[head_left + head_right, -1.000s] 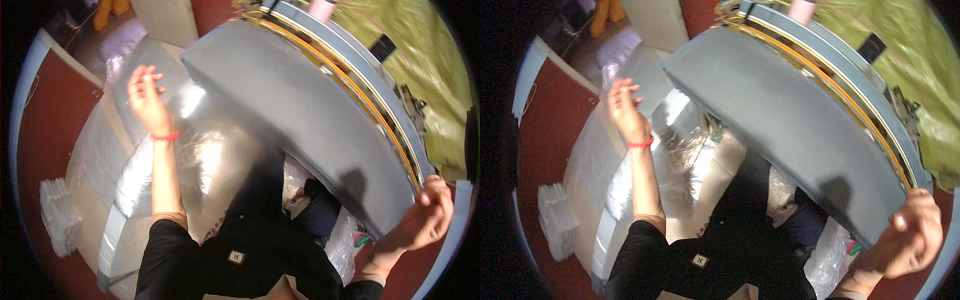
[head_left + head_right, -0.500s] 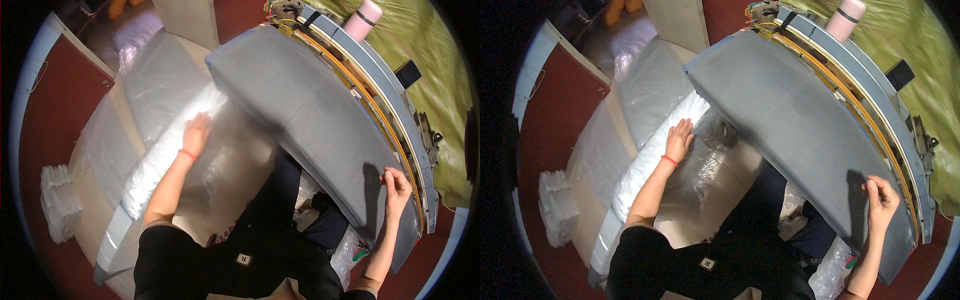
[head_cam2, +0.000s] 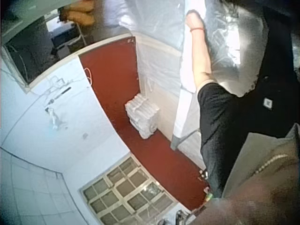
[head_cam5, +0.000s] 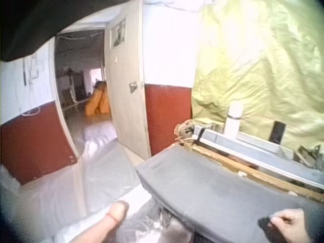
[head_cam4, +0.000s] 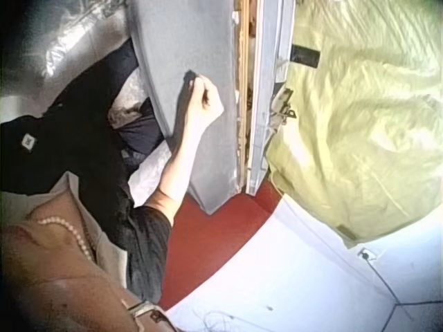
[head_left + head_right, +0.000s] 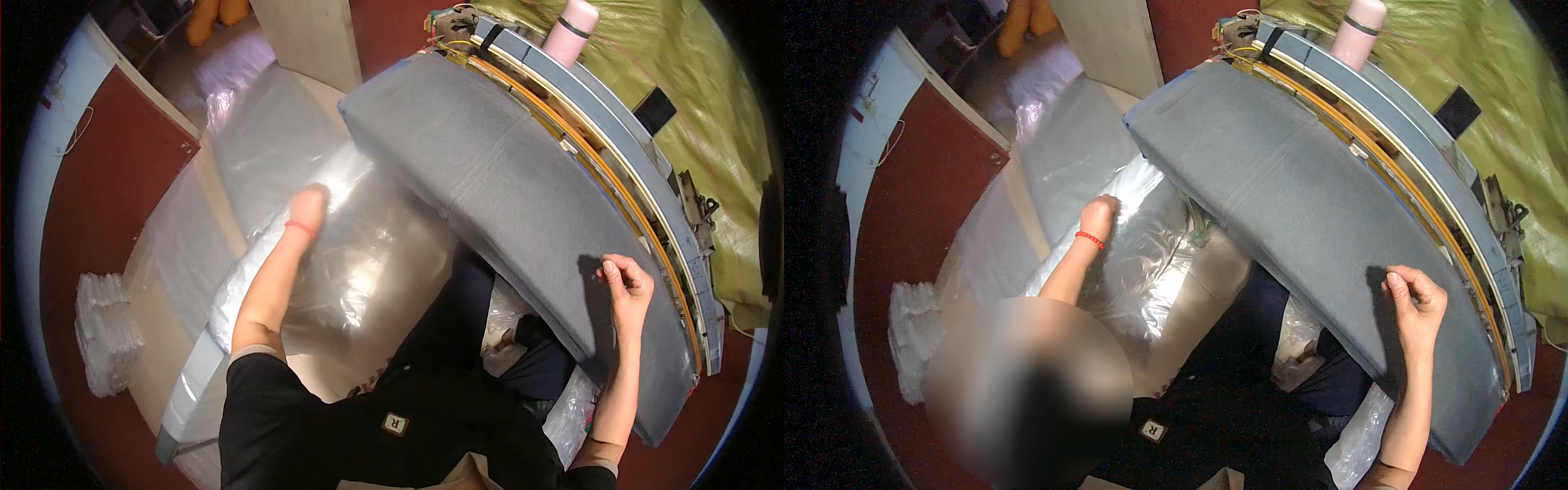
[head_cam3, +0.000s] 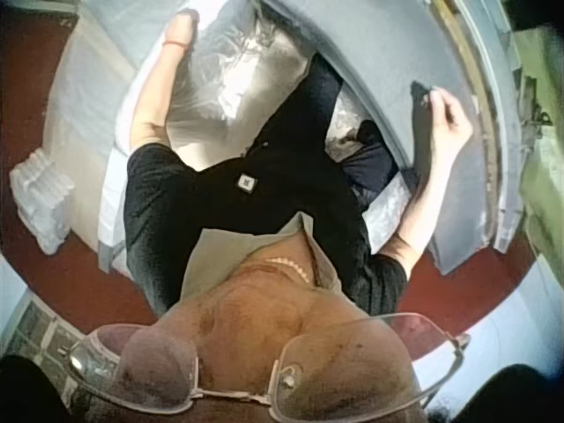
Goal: Manually pulling and arranging large sheets of transparent plastic film over a metal frame structure.
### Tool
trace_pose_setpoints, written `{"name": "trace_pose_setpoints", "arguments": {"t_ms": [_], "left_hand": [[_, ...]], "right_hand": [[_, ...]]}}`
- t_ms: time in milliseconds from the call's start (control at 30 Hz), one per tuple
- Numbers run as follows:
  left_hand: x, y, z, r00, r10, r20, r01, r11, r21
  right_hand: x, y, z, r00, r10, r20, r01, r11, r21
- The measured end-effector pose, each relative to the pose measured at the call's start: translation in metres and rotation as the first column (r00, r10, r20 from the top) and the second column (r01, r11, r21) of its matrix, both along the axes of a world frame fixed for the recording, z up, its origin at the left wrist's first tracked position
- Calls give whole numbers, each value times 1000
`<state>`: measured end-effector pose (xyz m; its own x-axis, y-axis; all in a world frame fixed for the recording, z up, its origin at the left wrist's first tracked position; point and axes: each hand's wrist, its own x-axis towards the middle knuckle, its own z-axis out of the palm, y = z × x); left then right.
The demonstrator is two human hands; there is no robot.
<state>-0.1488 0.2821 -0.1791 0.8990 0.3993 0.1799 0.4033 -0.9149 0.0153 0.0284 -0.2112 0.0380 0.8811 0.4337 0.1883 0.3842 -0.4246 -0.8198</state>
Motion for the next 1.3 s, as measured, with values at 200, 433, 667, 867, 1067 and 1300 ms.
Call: {"name": "trace_pose_setpoints", "arguments": {"t_ms": [200,433,667,867,1067,1300], "left_hand": [[-83,42,32,584,447,678,-442,875,-196],[-19,-126,247,516,38,855,549,752,-365],[60,-305,306,178,-872,455,915,316,249],[91,-324,341,67,-781,621,906,308,289],[111,-318,330,401,-780,481,904,250,-348],[113,-229,188,338,-926,-169,612,352,-708]], "right_hand": [[1,-22,-11,1000,1,-9,-1,1000,29],[-17,11,3,972,230,-39,-221,961,166],[-67,38,51,686,727,-33,-619,607,498],[-75,-90,4,493,657,-570,-506,750,426],[-99,-341,-7,937,-284,-204,147,848,-509],[-202,-721,-16,348,-902,255,938,335,-92]]}}
